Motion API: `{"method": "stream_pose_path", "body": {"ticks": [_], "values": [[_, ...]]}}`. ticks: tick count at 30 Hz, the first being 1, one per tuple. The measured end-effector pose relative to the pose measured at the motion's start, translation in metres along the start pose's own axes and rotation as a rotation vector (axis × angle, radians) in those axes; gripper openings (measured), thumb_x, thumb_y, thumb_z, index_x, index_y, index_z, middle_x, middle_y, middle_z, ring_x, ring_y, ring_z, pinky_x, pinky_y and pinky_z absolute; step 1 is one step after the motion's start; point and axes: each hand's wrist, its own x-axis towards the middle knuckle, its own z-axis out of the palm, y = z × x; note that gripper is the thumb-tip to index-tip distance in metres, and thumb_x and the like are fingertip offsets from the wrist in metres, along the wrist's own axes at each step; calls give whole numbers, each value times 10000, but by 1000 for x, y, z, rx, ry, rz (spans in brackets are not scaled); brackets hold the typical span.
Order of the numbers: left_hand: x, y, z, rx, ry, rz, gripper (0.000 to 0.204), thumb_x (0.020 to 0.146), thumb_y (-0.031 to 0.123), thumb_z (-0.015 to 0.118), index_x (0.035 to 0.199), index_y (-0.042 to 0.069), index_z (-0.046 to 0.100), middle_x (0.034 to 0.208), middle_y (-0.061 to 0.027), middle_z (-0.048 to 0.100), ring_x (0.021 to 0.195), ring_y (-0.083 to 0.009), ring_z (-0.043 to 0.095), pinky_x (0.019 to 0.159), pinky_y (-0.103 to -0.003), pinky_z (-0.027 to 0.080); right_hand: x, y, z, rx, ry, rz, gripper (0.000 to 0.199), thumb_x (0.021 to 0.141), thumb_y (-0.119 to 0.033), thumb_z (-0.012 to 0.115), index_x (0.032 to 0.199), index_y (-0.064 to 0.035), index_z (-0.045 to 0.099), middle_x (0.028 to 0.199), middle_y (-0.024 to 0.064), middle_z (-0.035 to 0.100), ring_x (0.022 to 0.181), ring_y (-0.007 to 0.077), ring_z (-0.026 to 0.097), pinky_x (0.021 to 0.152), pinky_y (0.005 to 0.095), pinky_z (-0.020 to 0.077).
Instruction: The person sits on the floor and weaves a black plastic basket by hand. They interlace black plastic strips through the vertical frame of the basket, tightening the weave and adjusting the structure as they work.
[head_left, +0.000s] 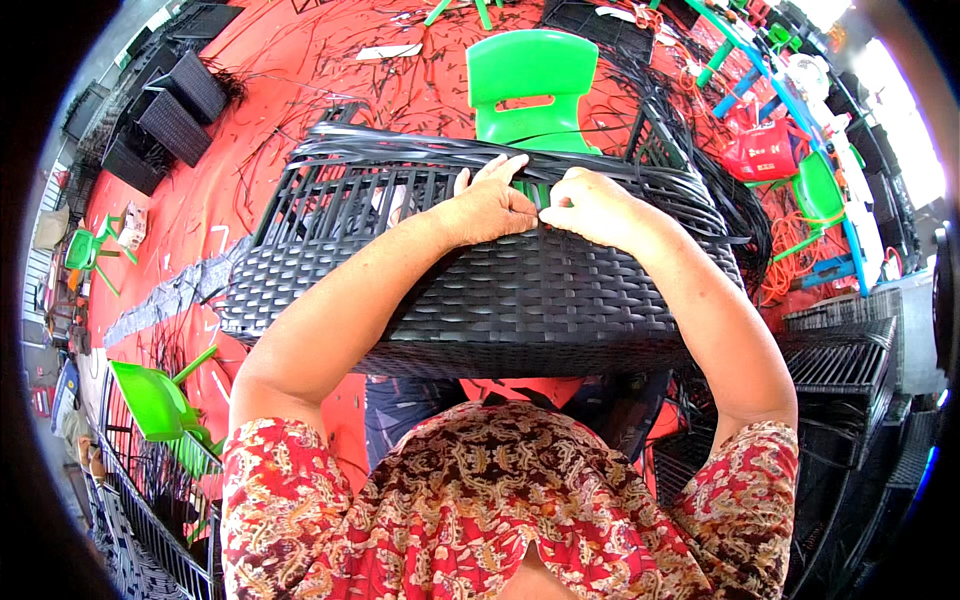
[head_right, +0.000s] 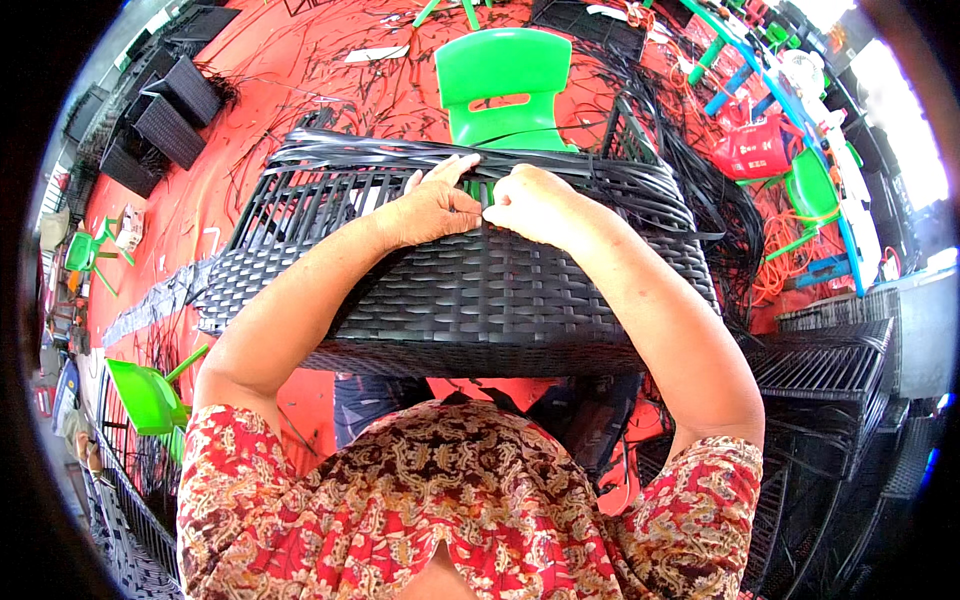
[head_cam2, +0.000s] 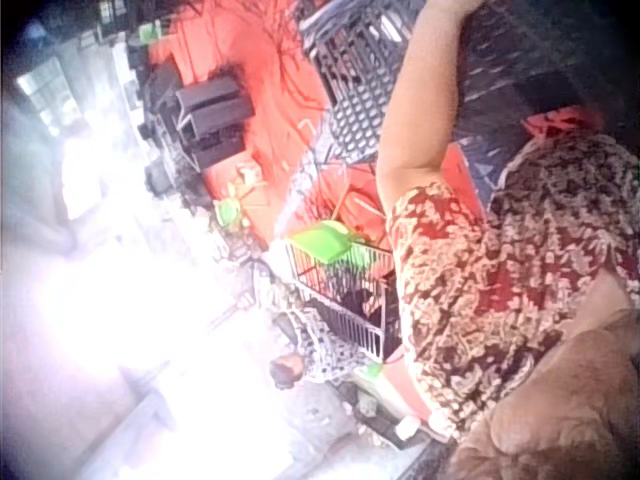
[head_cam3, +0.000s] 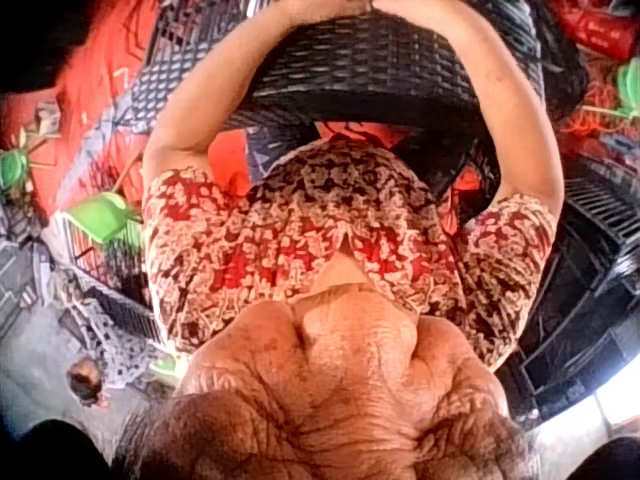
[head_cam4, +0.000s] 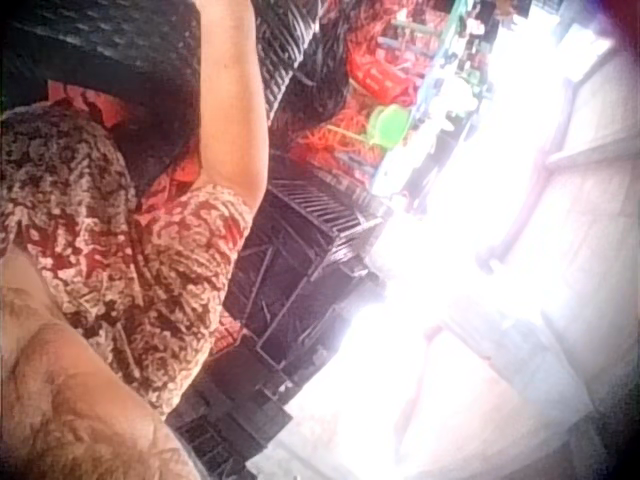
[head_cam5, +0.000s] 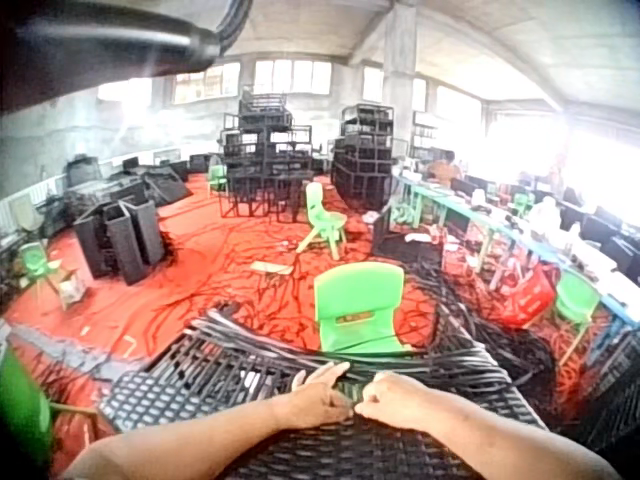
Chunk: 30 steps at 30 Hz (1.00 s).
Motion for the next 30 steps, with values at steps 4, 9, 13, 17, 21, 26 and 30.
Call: {"method": "stream_pose_path", "body": {"ticks": [4, 9, 13, 17, 21, 26, 30], "values": [[0, 0, -5, -359, 78, 43, 103, 730, 165, 705, 797, 87, 697, 1329, -118, 434, 1272, -237, 345, 1056, -402, 235, 4, -6, -3, 86, 48, 12, 242, 779, -259, 627, 751, -20, 654, 661, 131, 583, 632, 254, 588, 619, 366, 466], [-32, -17, -35, -473, 171, 101, 82, 761, 158, 647, 752, 93, 697, 1245, -114, 520, 1281, -268, 351, 1029, -377, 294, 25, -38, -4, 280, -246, 193, 263, 828, -292, 599, 809, -42, 677, 827, 101, 553, 763, 196, 566, 684, 324, 451], [-43, -35, -33, 205, 258, 140, 127, 770, 273, 641, 857, 215, 713, 1391, -133, 404, 1320, -315, 309, 1050, -495, 238, 31, -41, -1, 229, -301, 309, 288, 769, -280, 582, 708, -6, 644, 816, 118, 550, 751, 185, 562, 652, 315, 437], [-37, -16, -27, 348, 134, 53, 152, 779, 326, 654, 900, 255, 713, 1465, -132, 300, 1364, -336, 234, 1068, -542, 180, 36, -36, 8, 46, -350, 240, 266, 740, -267, 579, 716, -8, 634, 786, 141, 529, 711, 202, 550, 628, 335, 433], [-35, -15, -25, 327, 50, 19, 156, 783, 345, 655, 896, 258, 718, 1476, -128, 281, 1381, -321, 199, 1070, -549, 164, 38, -36, 9, 111, -388, 282, 255, 785, -258, 592, 730, -13, 639, 775, 115, 539, 683, 196, 547, 629, 331, 436], [-27, -35, -19, 34, 0, -32, 251, 780, 340, 664, 1004, 243, 718, 1502, -222, 176, 1390, -376, 155, 1104, -470, 147, 34, -22, 13, 305, -333, 339, 255, 848, -253, 592, 764, -19, 648, 763, 82, 584, 704, 159, 557, 601, 307, 441], [-20, -43, -10, -117, 31, -66, 310, 746, 290, 696, 1045, 207, 708, 1471, -336, 103, 1388, -403, 126, 1123, -398, 116, 34, -23, 11, 269, -300, 309, 214, 847, -231, 601, 798, -27, 641, 768, 70, 590, 715, 160, 551, 646, 308, 446]]}}
